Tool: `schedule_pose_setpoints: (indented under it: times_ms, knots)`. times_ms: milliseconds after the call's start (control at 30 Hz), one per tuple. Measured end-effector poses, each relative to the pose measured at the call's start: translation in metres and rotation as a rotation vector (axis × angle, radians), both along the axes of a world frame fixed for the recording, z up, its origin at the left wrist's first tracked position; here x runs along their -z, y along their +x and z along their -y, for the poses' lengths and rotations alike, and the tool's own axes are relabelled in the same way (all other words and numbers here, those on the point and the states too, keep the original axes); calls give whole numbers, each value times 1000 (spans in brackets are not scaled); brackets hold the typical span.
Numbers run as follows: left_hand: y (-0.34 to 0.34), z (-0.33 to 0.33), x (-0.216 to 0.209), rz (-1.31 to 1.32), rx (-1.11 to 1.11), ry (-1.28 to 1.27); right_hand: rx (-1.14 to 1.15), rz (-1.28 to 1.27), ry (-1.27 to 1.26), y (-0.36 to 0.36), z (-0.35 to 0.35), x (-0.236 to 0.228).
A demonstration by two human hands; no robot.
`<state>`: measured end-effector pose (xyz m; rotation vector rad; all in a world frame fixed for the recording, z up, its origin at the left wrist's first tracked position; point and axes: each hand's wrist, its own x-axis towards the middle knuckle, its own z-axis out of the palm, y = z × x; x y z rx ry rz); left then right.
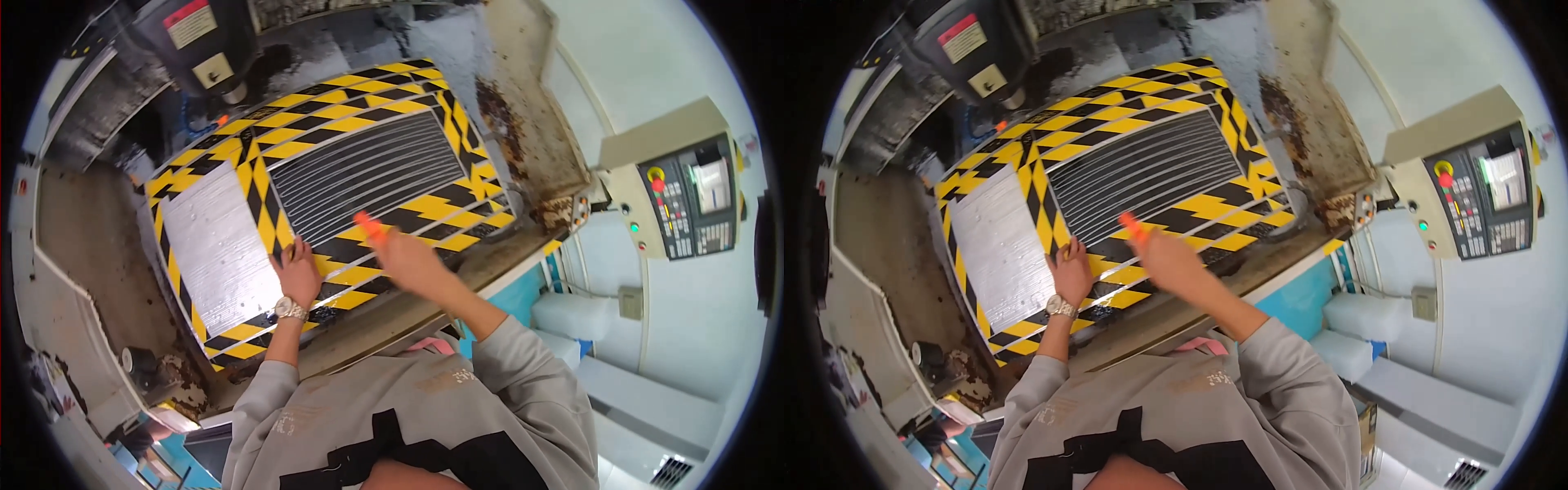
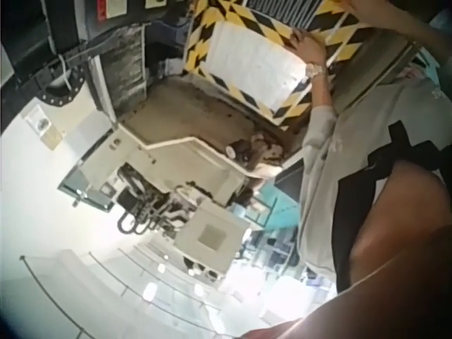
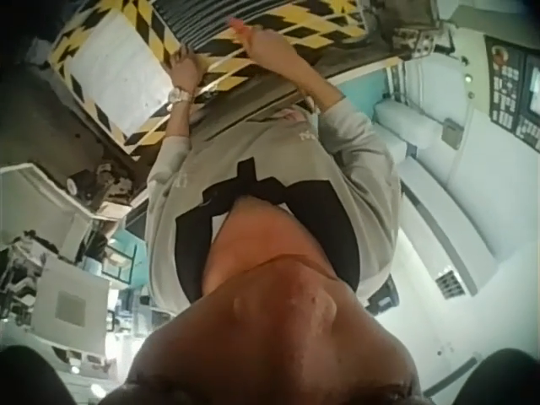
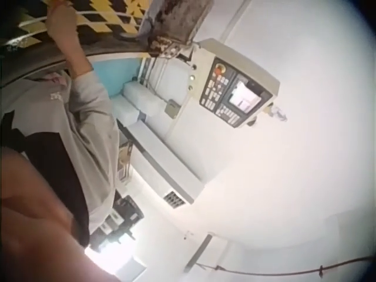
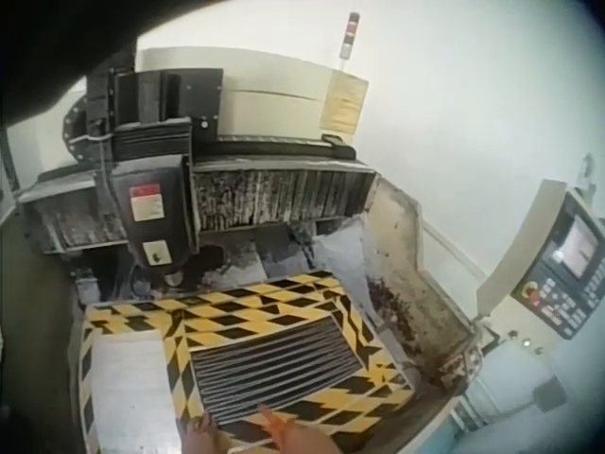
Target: Unloading flat industrial panels from a CNC machine bed using a scraper tool and placing them onto a rack.
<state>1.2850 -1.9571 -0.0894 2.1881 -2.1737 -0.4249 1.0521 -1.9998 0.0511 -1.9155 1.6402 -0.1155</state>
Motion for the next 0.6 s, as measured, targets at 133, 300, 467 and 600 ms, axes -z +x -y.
schedule_pose_setpoints:
  times_ms: [133,300,467,600]
  knots:
    - [-3,-2,0,-34,1,-37,101,-120,-256,-106,48,52]
    - [3,-9,3,-33,-11,-36,511,49,59,-102,56,0]
    - [4,-8,4,-16,-13,-52,-42,6,-152,-6,22,44]
    - [5,-5,3,-112,-72,-88,-172,-32,-114,-6,35,51]
